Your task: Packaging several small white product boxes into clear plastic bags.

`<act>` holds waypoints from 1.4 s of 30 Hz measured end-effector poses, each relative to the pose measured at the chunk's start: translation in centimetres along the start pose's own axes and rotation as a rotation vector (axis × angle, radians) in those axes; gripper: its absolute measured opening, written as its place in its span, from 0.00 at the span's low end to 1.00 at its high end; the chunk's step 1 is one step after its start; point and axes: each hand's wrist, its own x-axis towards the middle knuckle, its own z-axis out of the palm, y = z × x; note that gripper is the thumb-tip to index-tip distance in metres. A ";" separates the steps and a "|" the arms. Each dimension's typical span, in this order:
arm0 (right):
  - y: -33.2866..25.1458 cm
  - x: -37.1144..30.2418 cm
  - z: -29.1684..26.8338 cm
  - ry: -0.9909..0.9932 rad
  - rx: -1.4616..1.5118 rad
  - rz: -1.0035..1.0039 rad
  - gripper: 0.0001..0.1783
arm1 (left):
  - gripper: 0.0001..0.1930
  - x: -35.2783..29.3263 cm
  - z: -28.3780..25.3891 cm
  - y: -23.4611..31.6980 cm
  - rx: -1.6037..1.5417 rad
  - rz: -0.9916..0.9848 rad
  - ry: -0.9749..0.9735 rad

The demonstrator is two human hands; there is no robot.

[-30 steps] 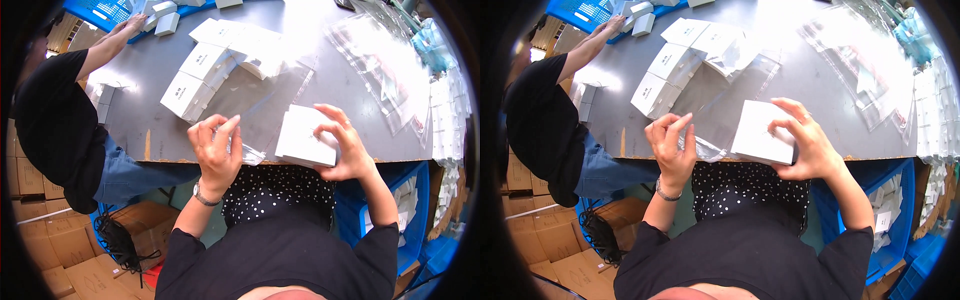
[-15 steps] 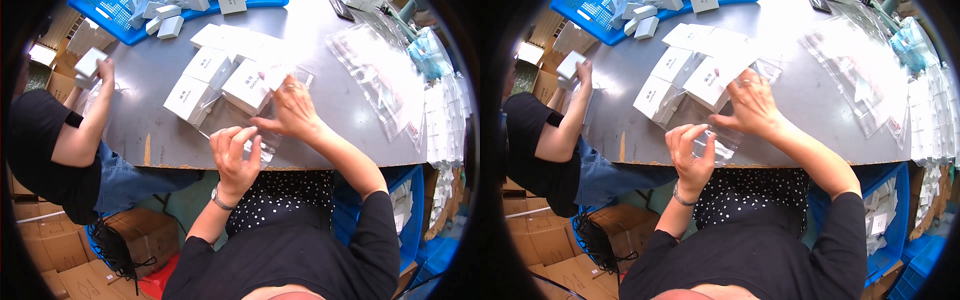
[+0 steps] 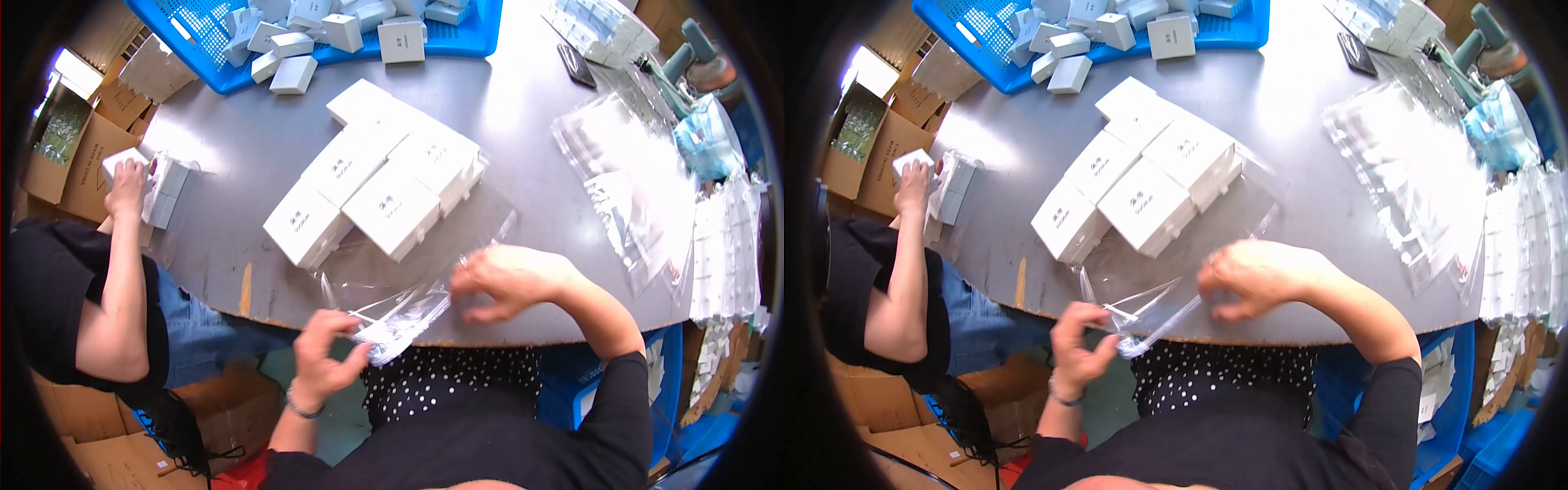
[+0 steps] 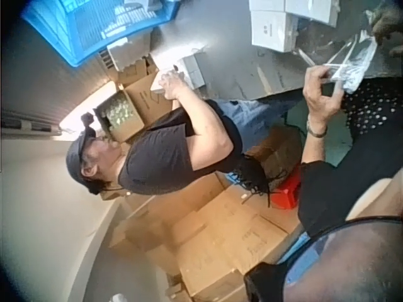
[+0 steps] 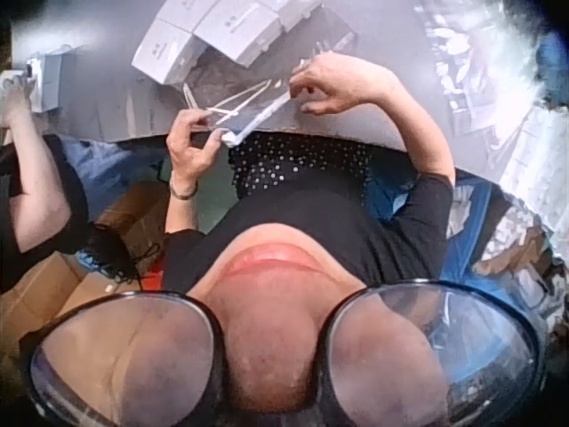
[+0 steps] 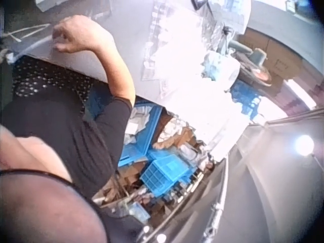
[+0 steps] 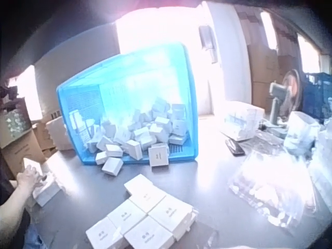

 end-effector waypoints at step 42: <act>0.6 8.2 -5.2 0.882 -0.088 -0.099 0.40 | 0.29 20.4 0.7 1.3 -0.747 -0.477 -0.034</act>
